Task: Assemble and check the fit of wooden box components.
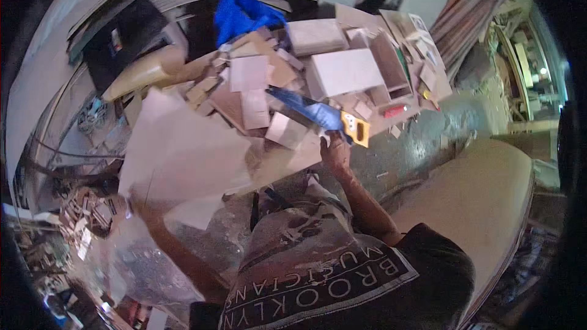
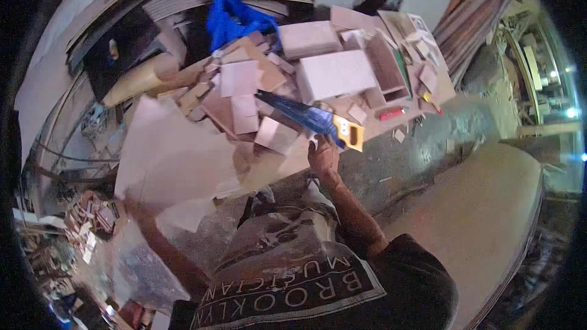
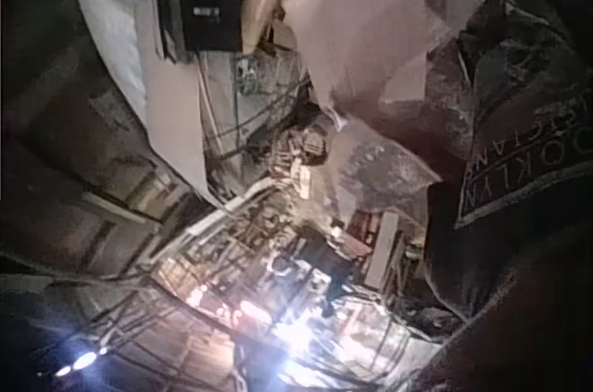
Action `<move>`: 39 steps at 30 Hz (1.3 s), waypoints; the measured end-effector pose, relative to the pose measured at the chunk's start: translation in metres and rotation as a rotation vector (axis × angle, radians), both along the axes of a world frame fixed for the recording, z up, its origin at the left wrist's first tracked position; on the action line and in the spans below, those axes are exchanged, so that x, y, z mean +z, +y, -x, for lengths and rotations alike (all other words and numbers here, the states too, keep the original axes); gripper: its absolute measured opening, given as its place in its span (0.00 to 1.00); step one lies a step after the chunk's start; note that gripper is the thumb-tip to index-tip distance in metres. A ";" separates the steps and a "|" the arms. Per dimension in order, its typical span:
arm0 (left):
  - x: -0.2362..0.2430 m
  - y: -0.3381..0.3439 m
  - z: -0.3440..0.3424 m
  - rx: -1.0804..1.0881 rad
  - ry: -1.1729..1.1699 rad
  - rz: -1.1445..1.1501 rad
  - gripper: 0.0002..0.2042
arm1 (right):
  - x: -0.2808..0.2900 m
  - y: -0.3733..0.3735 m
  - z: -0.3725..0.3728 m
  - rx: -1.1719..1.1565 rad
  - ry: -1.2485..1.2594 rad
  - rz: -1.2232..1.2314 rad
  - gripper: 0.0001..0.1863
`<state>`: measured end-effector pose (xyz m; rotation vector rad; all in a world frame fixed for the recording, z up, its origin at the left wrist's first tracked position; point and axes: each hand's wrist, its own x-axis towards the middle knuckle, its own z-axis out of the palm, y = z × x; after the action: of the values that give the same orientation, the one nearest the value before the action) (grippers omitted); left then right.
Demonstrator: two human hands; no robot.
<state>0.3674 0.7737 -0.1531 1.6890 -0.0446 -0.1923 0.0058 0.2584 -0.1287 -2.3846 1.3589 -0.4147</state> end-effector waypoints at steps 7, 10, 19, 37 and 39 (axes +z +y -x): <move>0.098 -0.006 0.124 0.555 0.006 0.129 0.23 | 0.009 -0.080 0.079 -0.160 0.178 0.177 0.25; 0.097 -0.014 0.188 0.418 -0.040 0.313 0.17 | -0.006 -0.113 0.087 -0.127 0.253 -0.096 0.24; 0.099 -0.004 0.300 0.458 -0.289 -0.253 0.19 | -0.028 -0.131 0.113 0.055 -0.111 -0.076 0.21; 0.136 -0.148 0.320 0.215 -0.697 -0.173 0.30 | 0.121 -0.077 0.326 0.396 -0.427 -0.122 0.19; 0.145 -0.205 0.364 -0.049 -0.898 -0.135 0.31 | 0.135 -0.088 0.398 0.221 -0.479 -0.314 0.18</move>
<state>0.0032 0.5683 -0.0080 1.7879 -0.7528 0.5495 -0.3925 0.1699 0.0067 -1.9802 0.8636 -0.6098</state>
